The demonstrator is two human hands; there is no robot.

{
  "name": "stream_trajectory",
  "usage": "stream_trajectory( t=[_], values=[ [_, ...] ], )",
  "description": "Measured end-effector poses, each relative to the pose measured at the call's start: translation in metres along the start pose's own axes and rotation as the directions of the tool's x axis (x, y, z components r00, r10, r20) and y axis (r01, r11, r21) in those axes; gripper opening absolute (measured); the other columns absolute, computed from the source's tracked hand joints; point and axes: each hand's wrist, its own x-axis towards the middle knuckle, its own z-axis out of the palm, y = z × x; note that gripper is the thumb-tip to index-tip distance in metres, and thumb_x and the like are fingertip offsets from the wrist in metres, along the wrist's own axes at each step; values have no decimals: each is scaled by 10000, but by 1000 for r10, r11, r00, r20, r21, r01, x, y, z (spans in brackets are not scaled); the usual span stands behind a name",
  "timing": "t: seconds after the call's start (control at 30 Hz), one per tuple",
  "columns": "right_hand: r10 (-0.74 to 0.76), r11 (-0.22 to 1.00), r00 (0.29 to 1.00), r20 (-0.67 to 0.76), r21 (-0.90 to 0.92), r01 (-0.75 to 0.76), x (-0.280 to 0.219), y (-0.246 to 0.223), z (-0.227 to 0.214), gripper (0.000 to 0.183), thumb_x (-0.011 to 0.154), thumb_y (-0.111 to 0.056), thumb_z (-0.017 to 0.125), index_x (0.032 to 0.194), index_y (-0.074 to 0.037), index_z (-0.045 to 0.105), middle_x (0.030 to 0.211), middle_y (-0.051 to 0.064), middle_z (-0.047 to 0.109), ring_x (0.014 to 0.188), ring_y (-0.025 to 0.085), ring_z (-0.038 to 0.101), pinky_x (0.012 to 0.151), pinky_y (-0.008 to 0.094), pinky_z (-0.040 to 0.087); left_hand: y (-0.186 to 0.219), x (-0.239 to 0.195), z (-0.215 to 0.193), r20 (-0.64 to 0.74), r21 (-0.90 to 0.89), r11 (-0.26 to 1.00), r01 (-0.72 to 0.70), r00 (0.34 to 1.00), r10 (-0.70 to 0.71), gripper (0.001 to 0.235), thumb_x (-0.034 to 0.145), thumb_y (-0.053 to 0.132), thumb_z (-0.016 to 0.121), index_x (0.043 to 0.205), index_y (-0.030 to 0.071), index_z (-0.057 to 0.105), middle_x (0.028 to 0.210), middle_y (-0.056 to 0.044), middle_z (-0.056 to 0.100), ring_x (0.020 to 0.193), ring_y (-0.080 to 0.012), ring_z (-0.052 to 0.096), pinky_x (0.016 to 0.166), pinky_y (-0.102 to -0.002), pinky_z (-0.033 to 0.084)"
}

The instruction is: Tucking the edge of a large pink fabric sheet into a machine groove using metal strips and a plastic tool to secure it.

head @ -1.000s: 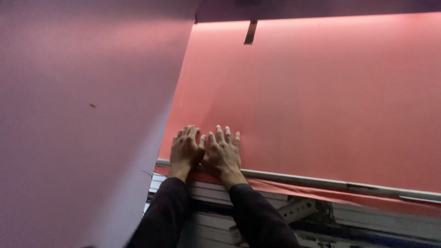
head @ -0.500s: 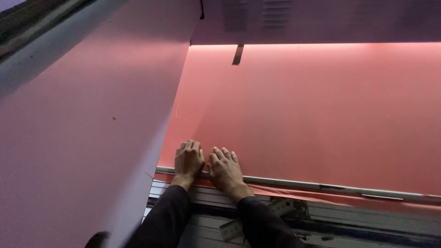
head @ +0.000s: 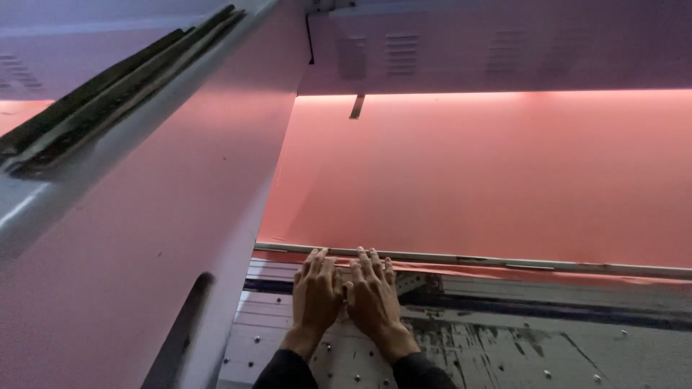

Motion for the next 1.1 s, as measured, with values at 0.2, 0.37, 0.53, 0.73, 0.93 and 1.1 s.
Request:
stream_trajectory(
  t=[0.2,0.37,0.53,0.73,0.93,1.1],
  values=[
    [-39,996,997,-61,-82,34,-88,-43,-106,638,950,-244,599,1512,-15,404,1681,125,247,1557,345,161,1243,592,79,64,-78,-115,-134,39,987,-154,978,158,349,1006,262,539,1278,62,630,1462,-159,575,1442,-346,455,1126,-496,369],
    [-41,999,997,-67,-13,40,-166,-107,-211,576,947,-232,621,1459,-6,484,1671,137,284,1570,321,162,1251,582,64,123,-151,-222,-162,0,974,-228,961,225,410,1035,297,464,1283,15,630,1436,-214,578,1398,-393,490,1130,-512,390],
    [-107,992,985,-136,52,115,-217,-165,-290,549,916,-215,688,1412,-29,549,1654,148,336,1566,324,209,1254,553,106,175,-215,-316,-252,-11,974,-224,944,214,327,1027,235,564,1259,24,655,1423,-217,610,1383,-377,523,1111,-492,444],
    [-196,971,960,-200,98,219,-243,-225,-340,467,973,-271,612,1400,-82,596,1651,128,351,1562,316,225,1248,543,124,201,-256,-370,-263,-27,996,-82,962,72,273,1033,214,532,1233,77,657,1456,-163,605,1423,-327,504,1098,-486,428],
    [-287,910,945,-156,264,320,-256,-292,-363,388,983,-234,567,1334,-78,622,1654,131,346,1571,312,195,1255,528,110,210,-297,-446,-361,40,997,-70,929,79,243,1014,164,579,1206,44,665,1429,-180,618,1408,-353,519,1083,-497,466],
    [-400,837,879,-259,288,465,-259,-344,-374,332,1007,-232,577,1291,-67,624,1635,129,386,1562,335,240,1249,576,166,184,-326,-508,-541,220,974,-48,825,163,219,1002,143,593,1149,21,698,1334,-205,678,1312,-350,612,1058,-495,501]
  ],
)
